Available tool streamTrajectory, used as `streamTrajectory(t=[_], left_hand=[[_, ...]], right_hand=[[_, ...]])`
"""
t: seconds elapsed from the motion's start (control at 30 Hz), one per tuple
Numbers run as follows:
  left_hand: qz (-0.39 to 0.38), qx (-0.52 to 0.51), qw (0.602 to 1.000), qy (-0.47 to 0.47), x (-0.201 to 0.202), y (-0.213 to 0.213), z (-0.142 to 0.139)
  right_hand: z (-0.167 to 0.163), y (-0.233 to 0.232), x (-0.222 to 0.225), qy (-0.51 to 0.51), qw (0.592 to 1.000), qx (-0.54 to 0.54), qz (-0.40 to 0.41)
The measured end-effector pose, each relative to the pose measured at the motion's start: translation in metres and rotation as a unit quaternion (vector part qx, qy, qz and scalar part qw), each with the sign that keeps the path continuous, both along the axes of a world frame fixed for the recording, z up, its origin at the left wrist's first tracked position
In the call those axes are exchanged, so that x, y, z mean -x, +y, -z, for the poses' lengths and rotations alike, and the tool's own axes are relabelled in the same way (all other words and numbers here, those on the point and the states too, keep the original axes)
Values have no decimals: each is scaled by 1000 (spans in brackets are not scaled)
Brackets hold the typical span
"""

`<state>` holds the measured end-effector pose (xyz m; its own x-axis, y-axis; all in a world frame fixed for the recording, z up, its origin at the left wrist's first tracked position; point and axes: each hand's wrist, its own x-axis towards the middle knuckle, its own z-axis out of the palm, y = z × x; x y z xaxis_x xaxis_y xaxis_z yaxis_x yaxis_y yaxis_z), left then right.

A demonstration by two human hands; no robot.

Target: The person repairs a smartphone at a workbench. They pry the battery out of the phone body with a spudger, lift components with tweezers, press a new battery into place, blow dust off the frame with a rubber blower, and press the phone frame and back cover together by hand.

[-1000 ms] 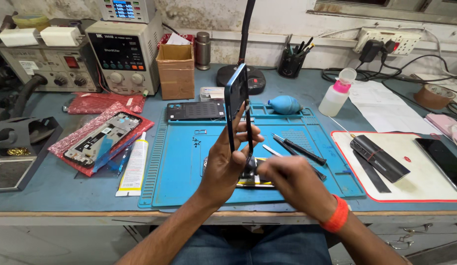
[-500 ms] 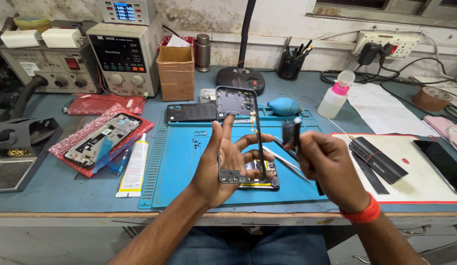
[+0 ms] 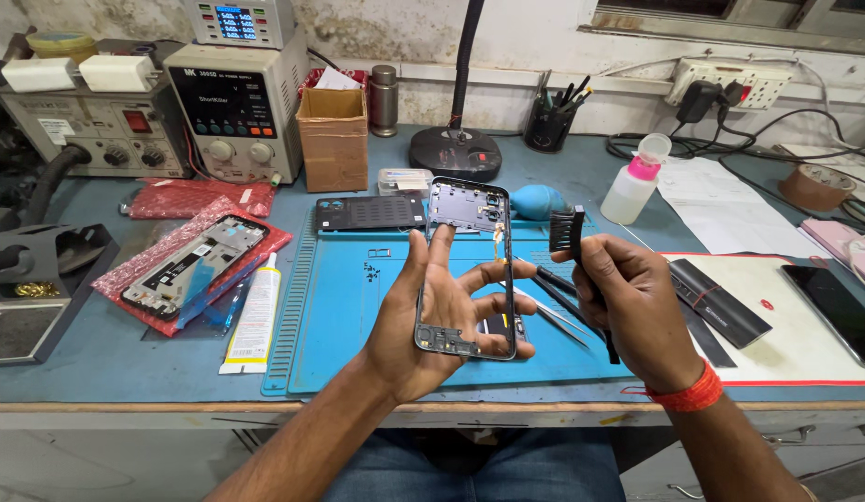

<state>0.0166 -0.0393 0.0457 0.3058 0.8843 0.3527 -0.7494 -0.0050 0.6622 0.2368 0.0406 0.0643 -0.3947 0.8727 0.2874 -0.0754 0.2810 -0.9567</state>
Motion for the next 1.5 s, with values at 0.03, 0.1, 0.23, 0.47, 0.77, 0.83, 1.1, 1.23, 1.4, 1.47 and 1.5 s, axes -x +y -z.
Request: streamTrajectory(t=[0.03,0.1,0.23,0.47,0.77,0.83,1.1,1.23,1.4,1.47,1.5], left_hand=[[2,1,1000,0,0,0,0],[6,2,1000,1,-1,0,0],[1,19,999,36,-3,1,4],[25,49,987,151,-23,-4,14],[21,18,981,190,-23,-7,13],[21,16,983,182,-22,-6,13],[33,9,985,170,-29,-8,15],[17,32,974,224,-25,-9,11],[27,26,973,229,-34,-13,13],[32,22,979,201,-23,-8,10],[34,19,982,187,-19,-6,9]], right_hand=[[0,0,0,-2,1000,2,2],[1,1,-1,-6,1000,2,7],[4,5,-2,-36,997,-57,33],[5,4,3,-193,905,-329,187],[2,-3,12,-189,904,-325,203],[3,-3,12,-188,914,-298,199],[7,-4,13,-155,923,-294,193],[7,-4,14,-161,927,-278,194],[7,-8,14,-121,929,-298,181],[4,-7,14,-174,921,-282,205],[3,-7,14,-175,923,-274,207]])
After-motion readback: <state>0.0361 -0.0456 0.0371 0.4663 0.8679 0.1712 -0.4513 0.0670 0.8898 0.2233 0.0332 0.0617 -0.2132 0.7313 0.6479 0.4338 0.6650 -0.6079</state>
